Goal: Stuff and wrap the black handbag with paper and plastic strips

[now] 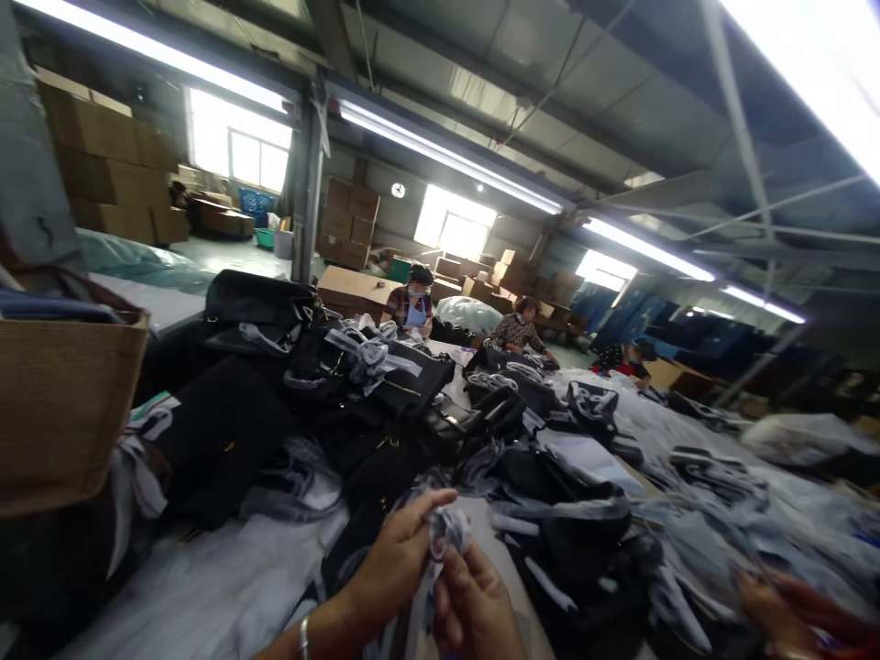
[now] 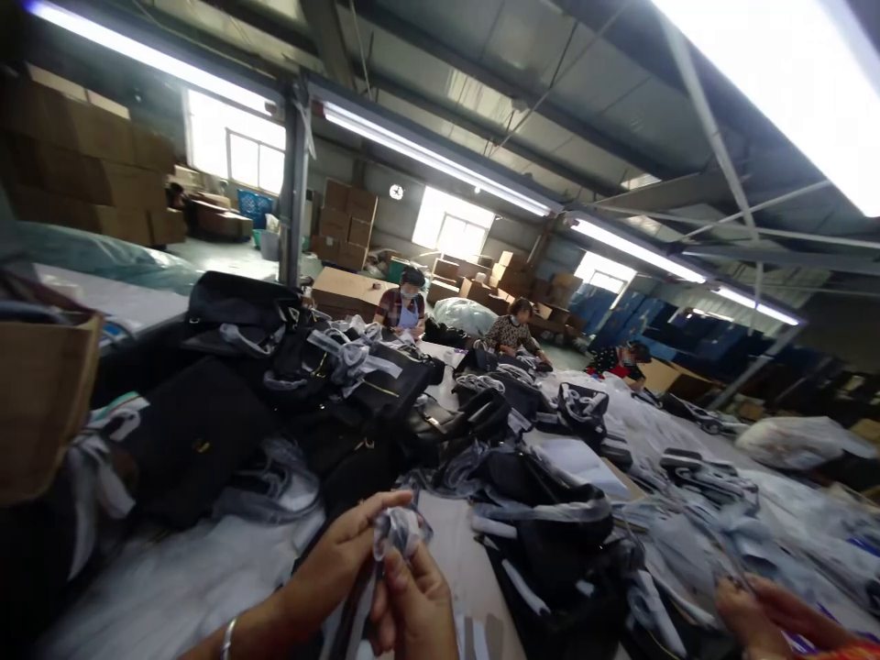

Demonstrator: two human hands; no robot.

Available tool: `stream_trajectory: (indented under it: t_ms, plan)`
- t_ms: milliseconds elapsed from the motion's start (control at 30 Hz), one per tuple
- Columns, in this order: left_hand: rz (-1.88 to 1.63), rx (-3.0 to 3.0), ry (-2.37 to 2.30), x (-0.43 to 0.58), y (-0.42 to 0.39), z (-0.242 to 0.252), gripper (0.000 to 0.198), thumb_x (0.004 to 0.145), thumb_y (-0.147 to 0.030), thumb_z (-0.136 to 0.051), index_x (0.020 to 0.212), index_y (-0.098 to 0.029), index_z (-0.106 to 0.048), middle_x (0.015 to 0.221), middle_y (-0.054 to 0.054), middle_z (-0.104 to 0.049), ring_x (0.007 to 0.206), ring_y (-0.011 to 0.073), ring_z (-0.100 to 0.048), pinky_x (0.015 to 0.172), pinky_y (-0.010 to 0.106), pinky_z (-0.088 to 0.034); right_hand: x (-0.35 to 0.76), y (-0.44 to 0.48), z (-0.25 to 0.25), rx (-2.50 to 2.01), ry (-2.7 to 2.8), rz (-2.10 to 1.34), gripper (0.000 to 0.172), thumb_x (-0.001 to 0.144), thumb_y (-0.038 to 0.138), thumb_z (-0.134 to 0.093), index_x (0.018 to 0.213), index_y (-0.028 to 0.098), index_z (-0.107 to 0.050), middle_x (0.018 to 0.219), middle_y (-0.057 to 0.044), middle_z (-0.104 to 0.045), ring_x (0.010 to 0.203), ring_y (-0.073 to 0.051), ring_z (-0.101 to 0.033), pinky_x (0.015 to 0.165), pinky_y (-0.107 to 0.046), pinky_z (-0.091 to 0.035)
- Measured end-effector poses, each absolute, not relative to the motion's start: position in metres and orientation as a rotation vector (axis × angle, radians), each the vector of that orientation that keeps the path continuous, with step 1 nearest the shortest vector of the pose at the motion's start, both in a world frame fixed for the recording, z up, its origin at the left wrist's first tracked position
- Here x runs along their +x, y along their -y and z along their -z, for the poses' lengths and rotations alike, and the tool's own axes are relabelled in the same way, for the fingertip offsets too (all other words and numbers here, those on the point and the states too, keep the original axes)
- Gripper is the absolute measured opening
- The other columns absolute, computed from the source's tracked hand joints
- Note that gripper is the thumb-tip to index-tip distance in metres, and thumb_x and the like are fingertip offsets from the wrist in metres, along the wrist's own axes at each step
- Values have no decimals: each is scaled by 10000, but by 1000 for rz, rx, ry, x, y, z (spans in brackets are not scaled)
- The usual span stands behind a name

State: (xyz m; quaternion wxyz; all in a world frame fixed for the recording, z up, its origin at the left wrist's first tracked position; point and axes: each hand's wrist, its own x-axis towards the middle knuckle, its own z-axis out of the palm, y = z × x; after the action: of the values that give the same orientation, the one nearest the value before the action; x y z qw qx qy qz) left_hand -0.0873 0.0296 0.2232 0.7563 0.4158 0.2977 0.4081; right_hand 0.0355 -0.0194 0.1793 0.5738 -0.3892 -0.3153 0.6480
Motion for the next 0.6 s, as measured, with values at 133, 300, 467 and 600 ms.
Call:
stream_trajectory:
  t_ms: [133, 300, 467, 600]
  plan:
    - [-821, 790, -523, -99, -29, -223, 578, 738, -235, -674, 1303, -177, -567, 1061, 104, -684, 661, 160, -653, 589, 261, -508, 35, 19, -167, -917, 719, -1521, 425, 739, 479, -784, 1012, 179, -653, 428, 64, -558, 272, -41, -391, 309, -139, -271]
    - [-776, 670, -392, -110, -25, -222, 563, 754, -221, -700, 1300, -165, -574, 1266, 160, -610, 787, 185, -681, 650, 271, -530, 22, 21, -160, -989, 668, -1498, 512, 675, 481, -828, 1048, 167, -672, 387, 65, -534, 272, -50, -389, 315, -141, -242]
    - [-803, 714, -577, -105, -22, -211, 481, 783, -176, -614, 1259, -109, -594, 1181, 164, -667, 879, 203, -674, 638, 242, -528, 9, 25, -161, -1155, 751, -1452, 526, 626, 548, -832, 935, 148, -687, 394, 49, -542, 285, -47, -403, 331, -141, -252]
    - [-880, 1052, -728, -105, -25, -194, 547, 895, -256, -503, 1432, -173, -441, 1185, 122, -677, 872, 210, -679, 750, 325, -551, 18, 34, -170, -1315, 871, -1243, 565, 632, 600, -802, 945, 146, -678, 532, 5, -629, 301, -64, -444, 317, -169, -290]
